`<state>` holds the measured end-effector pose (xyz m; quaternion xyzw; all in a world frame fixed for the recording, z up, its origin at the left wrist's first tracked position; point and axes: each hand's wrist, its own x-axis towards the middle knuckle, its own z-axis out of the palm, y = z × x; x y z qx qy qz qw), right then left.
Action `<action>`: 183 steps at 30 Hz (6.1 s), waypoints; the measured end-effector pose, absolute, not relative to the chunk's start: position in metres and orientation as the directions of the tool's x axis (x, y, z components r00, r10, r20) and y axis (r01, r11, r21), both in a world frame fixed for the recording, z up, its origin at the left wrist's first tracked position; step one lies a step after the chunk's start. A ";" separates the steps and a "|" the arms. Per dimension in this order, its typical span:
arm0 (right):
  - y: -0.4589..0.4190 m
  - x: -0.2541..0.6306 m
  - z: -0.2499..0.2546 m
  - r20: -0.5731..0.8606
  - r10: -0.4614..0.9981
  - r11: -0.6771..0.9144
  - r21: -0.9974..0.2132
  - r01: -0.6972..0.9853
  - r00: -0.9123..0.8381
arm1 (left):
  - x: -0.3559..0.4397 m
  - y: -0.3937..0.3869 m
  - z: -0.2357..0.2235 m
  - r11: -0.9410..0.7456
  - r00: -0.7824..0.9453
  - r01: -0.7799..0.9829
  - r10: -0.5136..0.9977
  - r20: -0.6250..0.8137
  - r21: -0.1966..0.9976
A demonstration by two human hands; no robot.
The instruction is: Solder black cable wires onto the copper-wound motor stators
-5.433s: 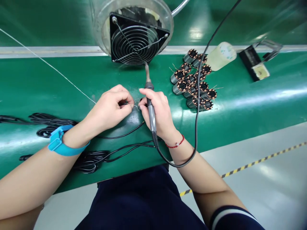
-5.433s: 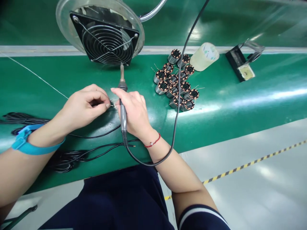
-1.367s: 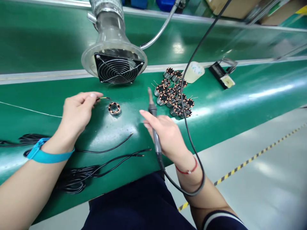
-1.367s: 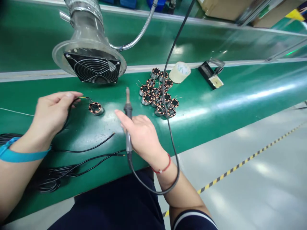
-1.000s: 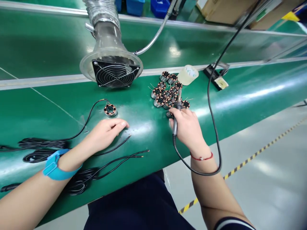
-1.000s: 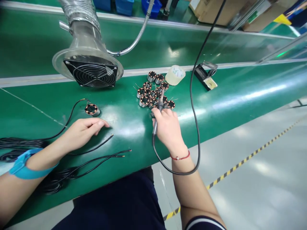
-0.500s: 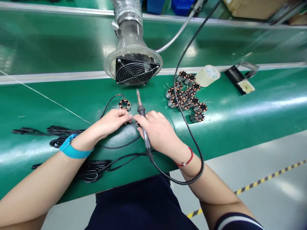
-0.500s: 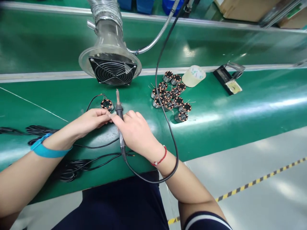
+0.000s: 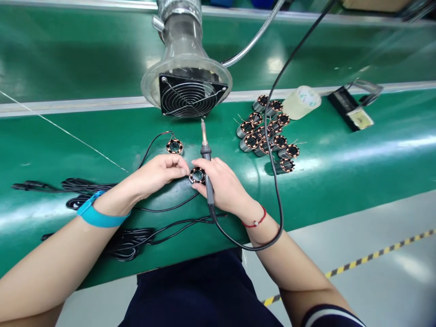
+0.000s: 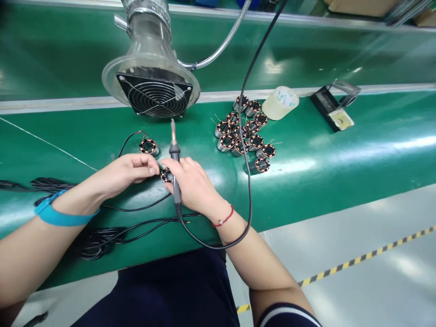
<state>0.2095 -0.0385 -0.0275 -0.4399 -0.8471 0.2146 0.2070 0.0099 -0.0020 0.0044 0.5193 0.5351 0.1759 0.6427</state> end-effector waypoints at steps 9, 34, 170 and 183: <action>-0.037 0.219 -0.026 0.259 0.837 0.527 -0.619 0.582 -0.482 | 0.003 -0.006 -0.003 -0.009 0.516 0.655 0.736 -0.439 0.755; -0.040 0.212 -0.034 0.317 0.894 0.447 -0.636 0.629 -0.316 | 0.010 -0.010 -0.005 0.099 0.430 0.480 0.840 -0.332 0.872; -0.074 0.219 -0.018 0.475 0.879 0.427 -0.820 0.380 0.035 | 0.018 -0.013 0.000 0.401 0.277 0.331 0.824 -0.494 0.854; -0.081 0.218 -0.025 0.583 0.810 0.536 -0.777 0.330 0.056 | 0.018 -0.011 -0.007 0.381 0.254 0.315 0.849 -0.464 0.869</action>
